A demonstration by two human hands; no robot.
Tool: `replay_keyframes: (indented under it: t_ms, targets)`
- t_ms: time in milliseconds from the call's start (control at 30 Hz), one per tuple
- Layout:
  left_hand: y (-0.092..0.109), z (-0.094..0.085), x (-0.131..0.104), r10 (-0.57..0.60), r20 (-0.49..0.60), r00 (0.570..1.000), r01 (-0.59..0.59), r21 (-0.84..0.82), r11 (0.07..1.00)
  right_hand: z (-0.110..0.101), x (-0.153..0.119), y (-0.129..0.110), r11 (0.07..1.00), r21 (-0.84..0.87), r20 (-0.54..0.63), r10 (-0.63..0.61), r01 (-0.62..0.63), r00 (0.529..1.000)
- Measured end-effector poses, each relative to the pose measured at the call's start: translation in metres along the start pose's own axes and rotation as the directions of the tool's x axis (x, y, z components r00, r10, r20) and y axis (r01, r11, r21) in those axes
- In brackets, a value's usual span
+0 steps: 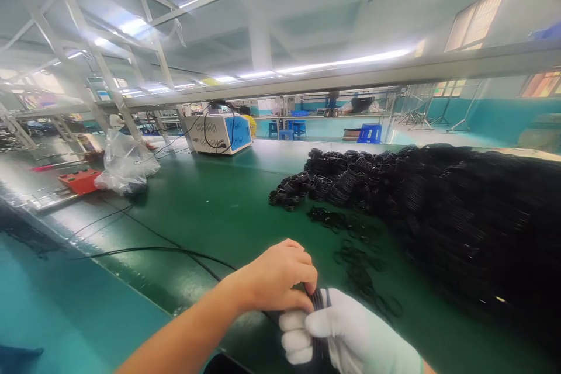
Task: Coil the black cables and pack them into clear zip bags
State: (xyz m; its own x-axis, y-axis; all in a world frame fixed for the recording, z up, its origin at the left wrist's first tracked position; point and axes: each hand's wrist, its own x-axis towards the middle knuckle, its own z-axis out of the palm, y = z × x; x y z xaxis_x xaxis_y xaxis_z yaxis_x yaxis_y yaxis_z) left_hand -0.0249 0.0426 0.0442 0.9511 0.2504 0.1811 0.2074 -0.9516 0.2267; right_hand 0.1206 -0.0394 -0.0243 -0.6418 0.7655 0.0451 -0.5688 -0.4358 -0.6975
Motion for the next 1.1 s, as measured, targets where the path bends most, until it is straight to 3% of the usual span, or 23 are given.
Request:
replay_keyframes:
  t_ms: [100,200,333,433,500,600,667,733,867,1100]
  targets:
    - [-0.001,-0.001,-0.002,-0.025,-0.097,0.995,0.029,0.046,0.998,0.000,0.001,0.001,0.991,0.130,-0.089,0.042,-0.031,0.995]
    - [0.008,-0.006,-0.005,-0.043,-0.177,0.983,0.075,0.178,0.981,-0.002,0.002,0.000,0.981,0.189,-0.077,0.055,-0.039,0.996]
    - [0.024,-0.015,0.002,-0.015,0.055,0.998,0.003,0.222,0.975,-0.010,-0.001,0.003,0.979,0.183,-0.009,0.088,-0.085,0.996]
    - [0.029,-0.027,0.016,-0.108,0.219,0.970,0.090,0.090,0.992,-0.019,-0.008,0.009,0.977,0.164,0.068,0.128,-0.137,0.989]
    - [0.027,-0.032,0.021,-0.178,0.279,0.944,0.214,-0.102,0.971,-0.023,-0.012,0.013,0.981,0.151,0.082,0.108,-0.120,0.991]
    - [0.021,-0.028,0.016,-0.260,0.336,0.905,0.401,-0.472,0.785,-0.022,-0.016,0.013,0.987,0.149,0.057,0.049,-0.057,0.997]
    - [0.021,-0.016,0.008,-0.349,0.296,0.889,0.457,-0.611,0.646,-0.017,-0.016,0.010,0.989,0.128,0.038,0.064,-0.068,0.997]
    - [0.025,-0.003,0.000,-0.450,0.181,0.875,0.442,-0.677,0.589,-0.010,-0.014,0.005,0.993,0.072,0.019,0.095,-0.096,0.995]
    - [0.037,0.012,-0.011,-0.555,-0.019,0.832,0.385,-0.700,0.602,0.003,-0.010,-0.006,0.996,-0.031,-0.025,0.078,-0.078,0.997]
    - [0.041,0.034,-0.018,-0.564,-0.155,0.811,0.303,-0.712,0.633,0.010,-0.008,-0.013,0.988,-0.141,-0.055,0.048,-0.055,0.997]
